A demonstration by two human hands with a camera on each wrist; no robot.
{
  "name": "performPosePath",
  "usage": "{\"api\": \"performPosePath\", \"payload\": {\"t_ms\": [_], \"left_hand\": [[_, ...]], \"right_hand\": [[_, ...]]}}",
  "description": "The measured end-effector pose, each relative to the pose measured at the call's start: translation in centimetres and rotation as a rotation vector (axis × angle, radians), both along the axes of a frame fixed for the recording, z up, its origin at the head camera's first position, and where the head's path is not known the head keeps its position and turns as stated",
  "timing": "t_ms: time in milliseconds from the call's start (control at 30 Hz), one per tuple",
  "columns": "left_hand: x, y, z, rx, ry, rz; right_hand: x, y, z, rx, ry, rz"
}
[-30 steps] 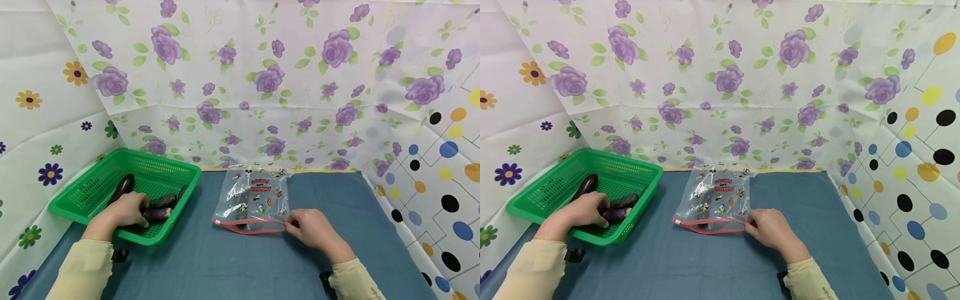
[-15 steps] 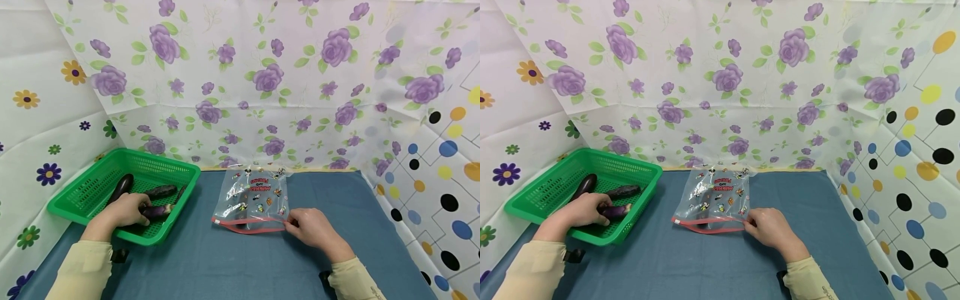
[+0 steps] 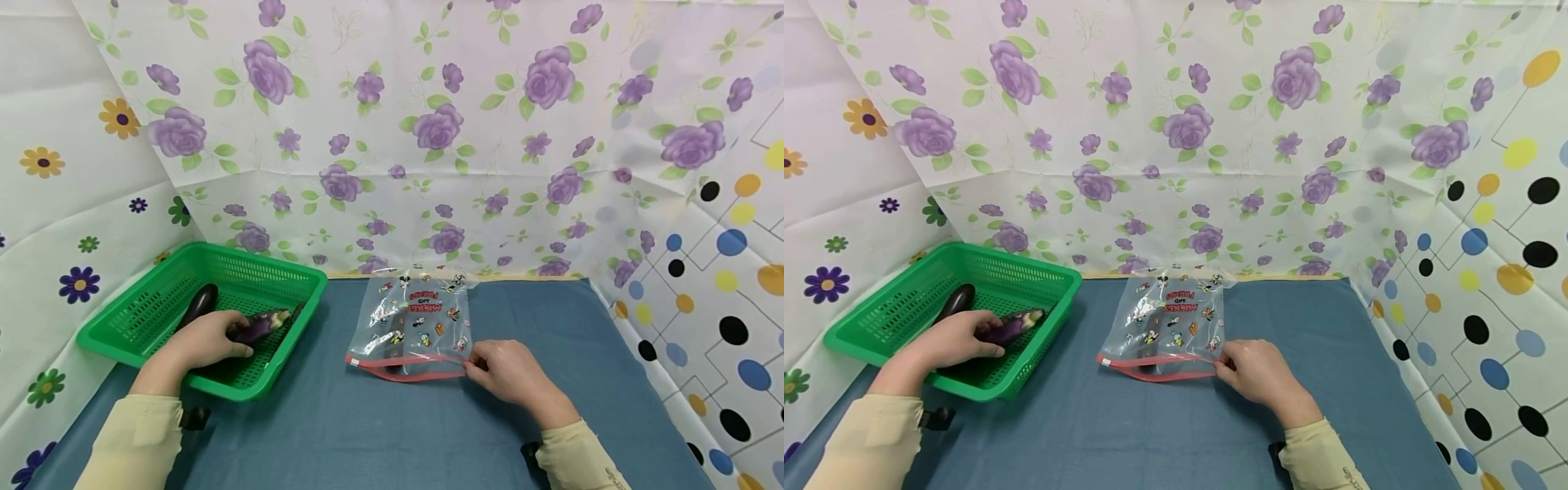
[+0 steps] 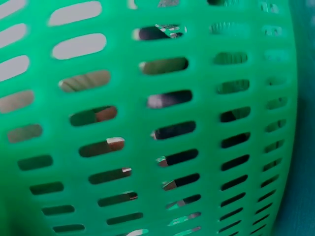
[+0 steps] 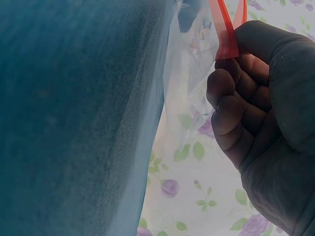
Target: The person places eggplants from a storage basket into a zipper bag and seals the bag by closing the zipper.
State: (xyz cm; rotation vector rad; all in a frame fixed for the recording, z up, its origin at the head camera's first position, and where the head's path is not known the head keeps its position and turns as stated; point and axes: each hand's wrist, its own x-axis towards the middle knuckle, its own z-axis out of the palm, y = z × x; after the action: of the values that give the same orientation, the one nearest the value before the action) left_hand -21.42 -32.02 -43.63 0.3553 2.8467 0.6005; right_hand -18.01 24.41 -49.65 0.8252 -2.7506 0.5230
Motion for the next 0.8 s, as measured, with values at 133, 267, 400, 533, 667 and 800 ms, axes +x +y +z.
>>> {"api": "performPosePath", "payload": {"t_ms": [133, 267, 400, 533, 667, 800], "left_hand": [[0.0, 0.0, 0.0, 0.018, 0.011, 0.012], [0.0, 0.1, -0.1, 0.034, 0.022, 0.016], [0.1, 0.3, 0.0, 0.044, 0.031, 0.022], [0.1, 0.7, 0.3, 0.048, 0.037, 0.032], [0.0, 1.0, 0.3, 0.054, 0.041, 0.041], [-0.1, 1.2, 0.4, 0.059, 0.056, 0.055]], "right_hand": [[0.0, 0.0, -0.1, 0.005, -0.002, 0.002], [-0.1, 0.0, -0.1, 0.009, -0.001, 0.003], [-0.1, 0.0, -0.2, 0.007, 0.003, 0.004], [0.0, 0.0, -0.2, 0.006, 0.012, 0.001], [0.0, 0.0, -0.1, 0.006, 0.012, 0.000], [0.0, 0.0, -0.1, 0.010, 0.008, -0.001]]}}
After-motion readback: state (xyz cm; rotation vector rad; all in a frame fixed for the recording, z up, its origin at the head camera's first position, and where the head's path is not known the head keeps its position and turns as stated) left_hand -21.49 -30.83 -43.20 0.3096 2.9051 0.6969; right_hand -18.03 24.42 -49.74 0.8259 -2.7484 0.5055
